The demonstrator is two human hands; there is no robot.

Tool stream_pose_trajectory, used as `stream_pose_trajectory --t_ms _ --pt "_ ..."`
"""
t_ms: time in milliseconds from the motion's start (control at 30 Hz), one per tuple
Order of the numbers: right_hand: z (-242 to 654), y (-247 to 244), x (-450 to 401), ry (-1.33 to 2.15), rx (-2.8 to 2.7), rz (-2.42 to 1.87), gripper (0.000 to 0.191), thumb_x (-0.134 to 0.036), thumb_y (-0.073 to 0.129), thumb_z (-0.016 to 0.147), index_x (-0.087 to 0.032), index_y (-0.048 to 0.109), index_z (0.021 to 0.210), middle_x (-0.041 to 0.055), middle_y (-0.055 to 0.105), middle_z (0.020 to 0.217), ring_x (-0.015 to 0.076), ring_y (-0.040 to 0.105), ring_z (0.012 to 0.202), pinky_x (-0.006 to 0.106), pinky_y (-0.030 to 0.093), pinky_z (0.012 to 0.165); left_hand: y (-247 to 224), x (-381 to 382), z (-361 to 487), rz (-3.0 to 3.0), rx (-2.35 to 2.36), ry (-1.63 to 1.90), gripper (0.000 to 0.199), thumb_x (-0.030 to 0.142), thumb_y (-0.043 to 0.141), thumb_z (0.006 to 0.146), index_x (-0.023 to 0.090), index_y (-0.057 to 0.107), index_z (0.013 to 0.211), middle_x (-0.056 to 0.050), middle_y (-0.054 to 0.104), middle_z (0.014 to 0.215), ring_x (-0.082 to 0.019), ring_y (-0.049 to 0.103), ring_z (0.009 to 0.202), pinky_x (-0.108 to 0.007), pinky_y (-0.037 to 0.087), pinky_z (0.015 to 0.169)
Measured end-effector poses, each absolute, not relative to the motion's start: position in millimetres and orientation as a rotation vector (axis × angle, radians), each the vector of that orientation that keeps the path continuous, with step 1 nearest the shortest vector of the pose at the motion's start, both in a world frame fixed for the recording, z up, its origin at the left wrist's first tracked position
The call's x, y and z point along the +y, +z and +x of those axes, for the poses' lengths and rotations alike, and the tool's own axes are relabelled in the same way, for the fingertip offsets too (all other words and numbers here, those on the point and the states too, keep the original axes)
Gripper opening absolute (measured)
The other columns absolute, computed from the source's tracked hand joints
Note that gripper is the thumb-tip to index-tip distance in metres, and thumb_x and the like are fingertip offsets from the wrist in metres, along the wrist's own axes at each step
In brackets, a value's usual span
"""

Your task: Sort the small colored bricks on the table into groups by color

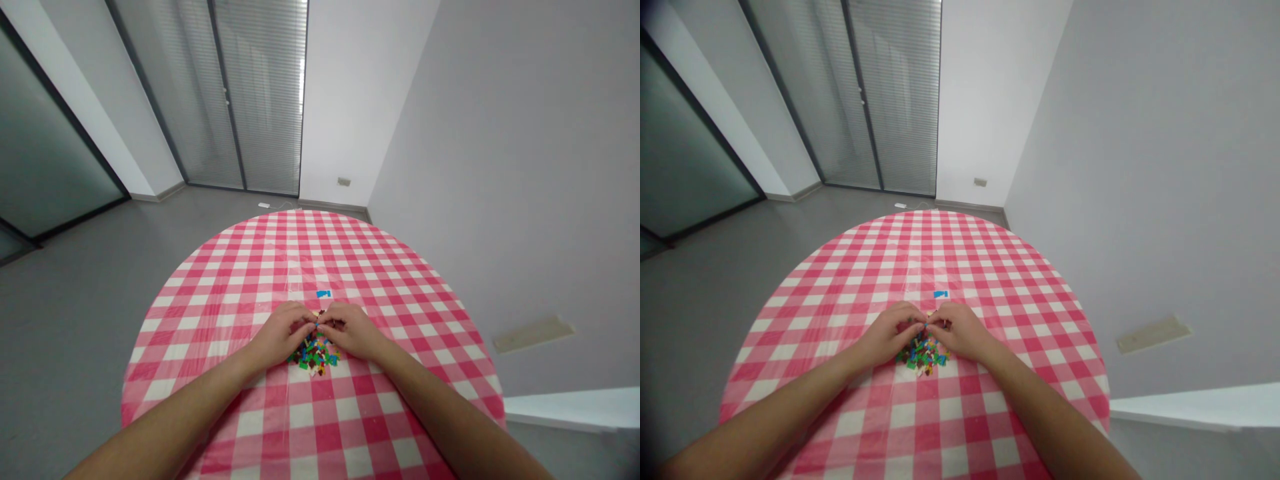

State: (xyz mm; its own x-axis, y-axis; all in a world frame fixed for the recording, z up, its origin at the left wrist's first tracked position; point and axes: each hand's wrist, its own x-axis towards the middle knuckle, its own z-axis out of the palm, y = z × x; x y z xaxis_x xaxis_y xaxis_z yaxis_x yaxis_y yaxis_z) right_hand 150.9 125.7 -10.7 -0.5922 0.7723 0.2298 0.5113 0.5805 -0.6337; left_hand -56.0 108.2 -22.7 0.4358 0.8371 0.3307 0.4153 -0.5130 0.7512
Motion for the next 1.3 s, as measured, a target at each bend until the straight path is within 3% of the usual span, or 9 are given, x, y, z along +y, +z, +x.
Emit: stream_pose_trajectory --t_ms 200,367,633,1300 --pt "158 -9 130 0.74 -2.28 -1.12 0.011 -0.022 0.064 0.081 -0.018 0.073 0.085 0.0035 0.069 0.075 0.0131 0.059 0.065 0.022 0.04 0.06 -27 107 -56 1.853 1.135 0.919 0.03 0.033 0.051 0.093 0.019 0.058 0.119 -0.006 0.068 0.093 -0.019 0.064 0.083 -0.03 0.05 0.073" --pt "169 -11 143 0.634 -2.32 -1.19 0.012 -0.019 0.062 0.081 -0.018 0.073 0.086 0.0035 0.071 0.079 0.014 0.061 0.07 0.023 0.042 0.064 -26 107 -55 1.776 1.12 0.896 0.031 0.035 0.052 0.093 0.018 0.058 0.118 -0.005 0.066 0.091 -0.016 0.061 0.072 -0.026 0.049 0.063" --pt "172 -7 182 0.264 -2.467 -1.497 0.02 -0.025 0.058 0.086 -0.017 0.076 0.093 0.0086 0.073 0.09 0.0193 0.064 0.081 0.027 0.042 0.071 -29 107 -55 1.724 1.118 0.912 0.031 0.037 0.052 0.092 0.018 0.058 0.117 -0.002 0.063 0.084 -0.014 0.059 0.068 -0.025 0.049 0.061" --pt "173 -6 201 0.462 -2.513 -1.498 0.018 -0.021 0.061 0.082 -0.02 0.078 0.089 0.0066 0.076 0.088 0.0196 0.068 0.076 0.026 0.045 0.067 -28 107 -56 1.782 1.185 0.911 0.028 0.035 0.055 0.09 0.017 0.063 0.11 -0.007 0.069 0.094 -0.019 0.065 0.08 -0.03 0.054 0.068"
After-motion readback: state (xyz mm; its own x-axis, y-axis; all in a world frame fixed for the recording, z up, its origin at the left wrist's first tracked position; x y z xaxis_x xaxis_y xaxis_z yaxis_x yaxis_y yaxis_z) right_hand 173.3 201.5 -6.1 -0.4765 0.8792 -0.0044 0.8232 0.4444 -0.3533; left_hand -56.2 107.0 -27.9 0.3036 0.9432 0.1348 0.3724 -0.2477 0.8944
